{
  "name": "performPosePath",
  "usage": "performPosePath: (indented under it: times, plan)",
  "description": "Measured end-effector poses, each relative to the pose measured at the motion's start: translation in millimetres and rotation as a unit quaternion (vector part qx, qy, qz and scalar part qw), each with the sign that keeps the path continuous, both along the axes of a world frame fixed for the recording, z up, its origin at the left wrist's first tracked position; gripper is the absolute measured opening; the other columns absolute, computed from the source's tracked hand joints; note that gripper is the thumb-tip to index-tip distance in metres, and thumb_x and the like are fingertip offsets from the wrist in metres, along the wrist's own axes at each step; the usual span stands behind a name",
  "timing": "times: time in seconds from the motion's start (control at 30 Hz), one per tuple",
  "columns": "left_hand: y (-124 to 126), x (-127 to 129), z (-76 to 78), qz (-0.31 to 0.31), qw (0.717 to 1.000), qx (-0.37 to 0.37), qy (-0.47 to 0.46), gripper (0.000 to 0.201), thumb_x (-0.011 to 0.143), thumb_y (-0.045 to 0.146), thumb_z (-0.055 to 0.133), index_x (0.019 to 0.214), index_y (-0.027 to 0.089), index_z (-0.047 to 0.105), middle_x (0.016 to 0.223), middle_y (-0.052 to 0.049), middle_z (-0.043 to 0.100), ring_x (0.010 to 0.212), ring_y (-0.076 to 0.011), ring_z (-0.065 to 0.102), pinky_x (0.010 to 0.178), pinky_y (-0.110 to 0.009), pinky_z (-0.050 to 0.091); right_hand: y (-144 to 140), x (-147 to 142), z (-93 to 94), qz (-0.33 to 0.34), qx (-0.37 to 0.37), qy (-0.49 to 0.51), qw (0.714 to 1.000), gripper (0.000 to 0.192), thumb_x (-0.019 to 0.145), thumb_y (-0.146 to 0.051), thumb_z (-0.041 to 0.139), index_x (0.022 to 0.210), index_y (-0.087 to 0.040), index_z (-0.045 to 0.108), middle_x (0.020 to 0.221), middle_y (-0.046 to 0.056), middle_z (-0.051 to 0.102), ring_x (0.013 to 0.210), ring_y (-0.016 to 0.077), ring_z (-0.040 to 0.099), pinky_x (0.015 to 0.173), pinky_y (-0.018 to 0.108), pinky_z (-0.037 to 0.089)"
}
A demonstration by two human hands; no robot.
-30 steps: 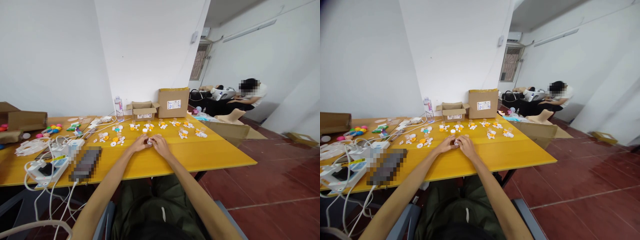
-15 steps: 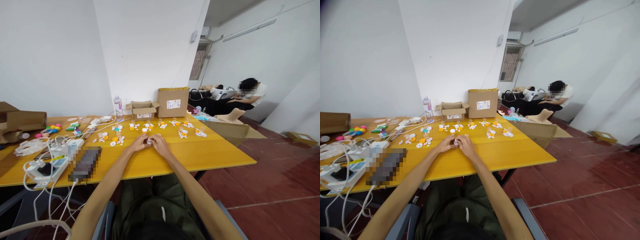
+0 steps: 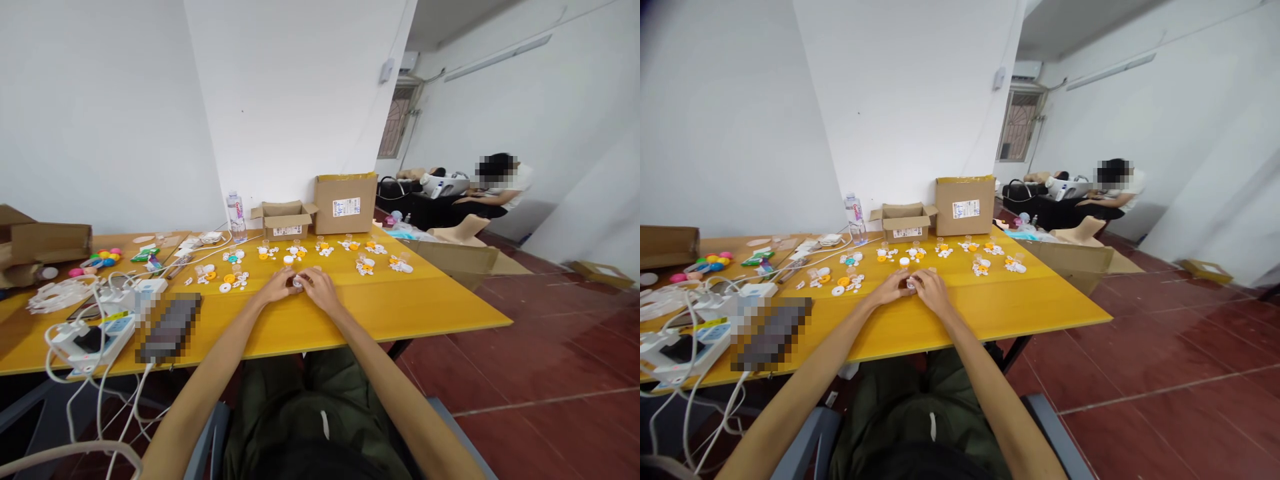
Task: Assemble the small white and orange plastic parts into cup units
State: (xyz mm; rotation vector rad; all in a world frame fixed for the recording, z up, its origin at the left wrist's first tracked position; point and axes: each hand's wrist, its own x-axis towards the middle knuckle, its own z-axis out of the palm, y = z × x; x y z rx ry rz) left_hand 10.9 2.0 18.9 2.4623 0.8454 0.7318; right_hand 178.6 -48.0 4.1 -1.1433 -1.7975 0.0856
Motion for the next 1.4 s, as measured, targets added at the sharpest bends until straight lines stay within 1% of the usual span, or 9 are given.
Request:
performPosePath:
  times: [0.3, 0.57, 0.77, 0.87, 1.0, 1.1, 1.17, 1.27, 1.4]
  plan:
    - [-2.3, 1.1, 0.5, 0.023, 1.0, -0.003, 0.011, 0.014, 0.08, 0.032, 0.067, 0.084, 0.019, 0.064, 0.085, -0.002, 0.058, 0.087, -0.0206, 0.053, 0.088, -0.034, 0.045, 1.6, 7.7, -0.6, -0.164, 0.052, 0.078, 0.982, 0.026, 0.096, -0.027, 0.041, 0.089, -0.023, 0.067, 0.088, 0.007, 0.069, 0.086, 0.0236, 0.061, 0.079, 0.034, 0.048]
    - [-2.0, 2.2, -1.4, 0.024, 1.0, 0.0, -0.005, 0.014, 0.078, 0.03, 0.068, 0.078, 0.018, 0.062, 0.086, -0.002, 0.058, 0.087, -0.021, 0.055, 0.087, -0.036, 0.046, 9.2, 18.9, -10.4, -0.237, 0.025, 0.078, 0.968, 0.024, 0.09, -0.018, 0.044, 0.097, -0.021, 0.066, 0.097, 0.011, 0.068, 0.095, 0.0284, 0.056, 0.089, 0.044, 0.045]
    - [-1.8, 2.9, -1.9, 0.023, 1.0, 0.012, -0.002, 0.013, 0.078, 0.031, 0.067, 0.079, 0.018, 0.062, 0.083, -0.002, 0.058, 0.086, -0.0208, 0.054, 0.086, -0.035, 0.046, 22.9, 20.8, -23.0, -0.169, 0.009, 0.03, 0.985, 0.025, 0.089, -0.021, 0.052, 0.109, -0.022, 0.067, 0.111, 0.012, 0.07, 0.101, 0.0283, 0.059, 0.093, 0.045, 0.046]
    - [-2.2, 3.3, -1.4, 0.026, 0.999, 0.018, -0.002, 0.012, 0.078, 0.03, 0.067, 0.078, 0.018, 0.062, 0.083, -0.002, 0.058, 0.085, -0.0203, 0.054, 0.085, -0.034, 0.046, 26.5, 20.8, -26.6, -0.15, 0.012, 0.008, 0.989, 0.024, 0.089, -0.023, 0.054, 0.108, -0.025, 0.068, 0.109, 0.011, 0.07, 0.101, 0.0281, 0.06, 0.094, 0.046, 0.046]
    - [-2.8, 3.1, -1.1, 0.025, 0.999, 0.019, -0.008, 0.012, 0.078, 0.03, 0.067, 0.079, 0.018, 0.062, 0.083, -0.002, 0.058, 0.084, -0.0197, 0.054, 0.084, -0.034, 0.047, 18.4, 16.5, -17.7, -0.13, 0.048, 0.008, 0.99, 0.024, 0.094, -0.029, 0.05, 0.108, -0.025, 0.069, 0.115, 0.011, 0.069, 0.107, 0.0288, 0.058, 0.096, 0.048, 0.046]
    - [-2.5, 2.6, -1.3, 0.021, 1.0, 0.016, -0.014, 0.013, 0.079, 0.031, 0.066, 0.08, 0.018, 0.063, 0.085, -0.003, 0.059, 0.084, -0.0199, 0.055, 0.085, -0.035, 0.047, 7.8, 9.7, -6.3, -0.063, 0.063, -0.022, 0.996, 0.029, 0.098, -0.027, 0.043, 0.112, -0.027, 0.068, 0.119, 0.008, 0.068, 0.11, 0.0261, 0.058, 0.096, 0.045, 0.046]
    - [-1.7, 2.3, -1.9, 0.017, 1.0, 0.017, -0.018, 0.012, 0.08, 0.03, 0.065, 0.082, 0.018, 0.063, 0.086, -0.003, 0.06, 0.085, -0.0199, 0.055, 0.086, -0.035, 0.047, 2.5, 6.0, -0.9, -0.023, 0.06, -0.049, 0.997, 0.03, 0.098, -0.025, 0.041, 0.112, -0.028, 0.068, 0.115, 0.007, 0.07, 0.107, 0.0245, 0.059, 0.093, 0.042, 0.048]
    - [-0.3, 2.0, -2.9, 0.009, 1.0, 0.02, -0.02, 0.012, 0.082, 0.03, 0.063, 0.083, 0.018, 0.063, 0.084, -0.003, 0.061, 0.086, -0.02, 0.055, 0.087, -0.035, 0.047, -1.2, 4.2, 2.9, -0.007, 0.044, -0.055, 0.997, 0.029, 0.098, -0.024, 0.04, 0.109, -0.027, 0.067, 0.108, 0.006, 0.072, 0.1, 0.0233, 0.062, 0.087, 0.04, 0.05]
    - [0.1, 2.2, -3.2, 0.001, 1.0, 0.017, -0.026, 0.012, 0.083, 0.03, 0.061, 0.083, 0.018, 0.063, 0.087, -0.003, 0.062, 0.087, -0.0204, 0.057, 0.088, -0.036, 0.048, -2.5, 5.2, 4.4, 0.006, 0.036, -0.049, 0.998, 0.028, 0.097, -0.022, 0.042, 0.108, -0.027, 0.067, 0.107, 0.005, 0.072, 0.099, 0.0223, 0.063, 0.089, 0.039, 0.051]
